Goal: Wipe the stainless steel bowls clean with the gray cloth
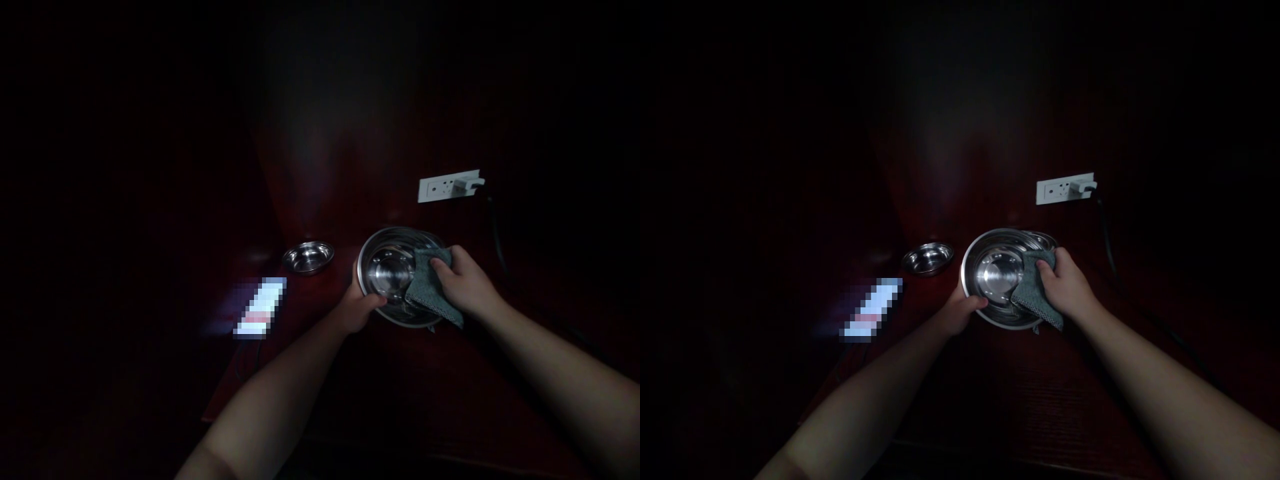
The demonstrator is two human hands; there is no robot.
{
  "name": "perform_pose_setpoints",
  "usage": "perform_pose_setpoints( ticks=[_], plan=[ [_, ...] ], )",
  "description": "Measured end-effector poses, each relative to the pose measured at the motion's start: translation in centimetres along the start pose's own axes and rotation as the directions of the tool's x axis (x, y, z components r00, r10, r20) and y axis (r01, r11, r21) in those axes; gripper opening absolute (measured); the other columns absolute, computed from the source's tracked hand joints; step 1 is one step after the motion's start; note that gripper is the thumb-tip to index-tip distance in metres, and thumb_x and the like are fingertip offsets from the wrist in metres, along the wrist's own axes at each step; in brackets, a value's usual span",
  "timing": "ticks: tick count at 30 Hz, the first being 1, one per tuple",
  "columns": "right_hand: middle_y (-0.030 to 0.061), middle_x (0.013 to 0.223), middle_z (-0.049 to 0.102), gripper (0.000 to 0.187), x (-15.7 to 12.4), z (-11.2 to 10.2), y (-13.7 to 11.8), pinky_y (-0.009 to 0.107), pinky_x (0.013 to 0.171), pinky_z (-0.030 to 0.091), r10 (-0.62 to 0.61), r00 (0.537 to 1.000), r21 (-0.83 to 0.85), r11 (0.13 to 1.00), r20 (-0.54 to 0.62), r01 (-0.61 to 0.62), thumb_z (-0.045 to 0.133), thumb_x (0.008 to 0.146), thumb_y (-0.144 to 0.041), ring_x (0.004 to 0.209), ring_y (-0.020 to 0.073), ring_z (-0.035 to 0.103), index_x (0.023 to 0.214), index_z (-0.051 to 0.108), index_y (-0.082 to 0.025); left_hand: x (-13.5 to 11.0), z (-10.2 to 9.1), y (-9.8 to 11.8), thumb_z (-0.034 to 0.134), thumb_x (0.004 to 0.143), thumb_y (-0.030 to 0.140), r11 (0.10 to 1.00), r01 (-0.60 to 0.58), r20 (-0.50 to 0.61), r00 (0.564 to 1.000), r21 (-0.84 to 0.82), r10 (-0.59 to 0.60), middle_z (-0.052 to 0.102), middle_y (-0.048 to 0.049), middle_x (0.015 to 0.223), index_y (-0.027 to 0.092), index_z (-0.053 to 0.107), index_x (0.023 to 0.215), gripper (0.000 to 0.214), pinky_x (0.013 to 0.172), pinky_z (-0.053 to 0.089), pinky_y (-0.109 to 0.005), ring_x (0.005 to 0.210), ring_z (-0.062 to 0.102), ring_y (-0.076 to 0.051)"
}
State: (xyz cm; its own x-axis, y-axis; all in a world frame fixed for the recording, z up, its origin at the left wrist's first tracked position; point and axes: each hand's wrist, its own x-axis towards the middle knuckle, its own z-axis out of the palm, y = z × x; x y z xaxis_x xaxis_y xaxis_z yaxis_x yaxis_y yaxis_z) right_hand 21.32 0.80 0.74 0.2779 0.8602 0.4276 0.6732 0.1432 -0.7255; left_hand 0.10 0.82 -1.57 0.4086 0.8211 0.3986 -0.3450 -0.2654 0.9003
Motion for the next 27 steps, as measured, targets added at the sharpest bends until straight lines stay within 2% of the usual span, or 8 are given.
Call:
perform_pose_setpoints(
  ticks=[9, 15, 21, 27],
  plan=[
    [0.0018, 0.068, 0.055, 0.015, 0.1, -0.2, 0.2, 0.034, 0.058, 0.041, -0.062, 0.998, -0.038, 0.997, 0.027, 0.063, 0.047, 0.079, -0.038, 0.062, 0.0201, 0.053, 0.076, 0.043, -0.024, -0.1, -0.1, 0.9, 0.065, 0.056, 0.017, 0.999, 0.043, 0.041, 0.998, 0.017, -0.043, 0.049, -0.0090, 0.133, 0.023, 0.034, 0.135, 0.085, 0.102, 0.033, -0.049, 0.127, 0.038, -0.034],
    [0.0003, 0.067, 0.052, 0.015, 0.3, -0.3, 0.5, 0.033, 0.056, 0.041, -0.089, 0.992, -0.004, 0.996, 0.089, 0.090, 0.048, 0.079, -0.038, 0.061, 0.0189, 0.051, 0.075, 0.043, -0.024, -0.4, -0.3, 1.4, 0.062, 0.053, 0.015, 0.992, 0.127, 0.058, 0.990, -0.015, -0.126, 0.053, -0.0079, 0.129, 0.022, 0.040, 0.132, 0.083, 0.099, 0.034, -0.048, 0.121, 0.043, -0.035],
    [0.0030, 0.078, 0.059, 0.013, 0.2, -0.4, 0.2, 0.035, 0.065, 0.046, -0.134, 0.979, 0.065, 0.990, 0.155, 0.125, 0.049, 0.079, -0.035, 0.072, 0.0212, 0.057, 0.085, 0.051, -0.023, -0.6, -0.9, 1.1, 0.062, 0.051, 0.013, 0.981, 0.181, 0.075, 0.982, -0.075, -0.176, 0.059, -0.0062, 0.122, 0.022, 0.044, 0.130, 0.081, 0.097, 0.036, -0.044, 0.115, 0.049, -0.033],
    [0.0054, 0.091, 0.064, 0.022, 0.2, -0.3, 0.3, 0.037, 0.073, 0.048, -0.175, 0.959, 0.115, 0.982, 0.221, 0.153, 0.049, 0.081, -0.035, 0.080, 0.0226, 0.060, 0.097, 0.056, -0.022, -1.0, -1.7, 0.6, 0.061, 0.052, 0.014, 0.943, 0.315, 0.096, 0.948, -0.111, -0.305, 0.067, -0.0054, 0.102, 0.020, 0.050, 0.124, 0.072, 0.084, 0.041, -0.039, 0.094, 0.059, -0.027]
  ],
)
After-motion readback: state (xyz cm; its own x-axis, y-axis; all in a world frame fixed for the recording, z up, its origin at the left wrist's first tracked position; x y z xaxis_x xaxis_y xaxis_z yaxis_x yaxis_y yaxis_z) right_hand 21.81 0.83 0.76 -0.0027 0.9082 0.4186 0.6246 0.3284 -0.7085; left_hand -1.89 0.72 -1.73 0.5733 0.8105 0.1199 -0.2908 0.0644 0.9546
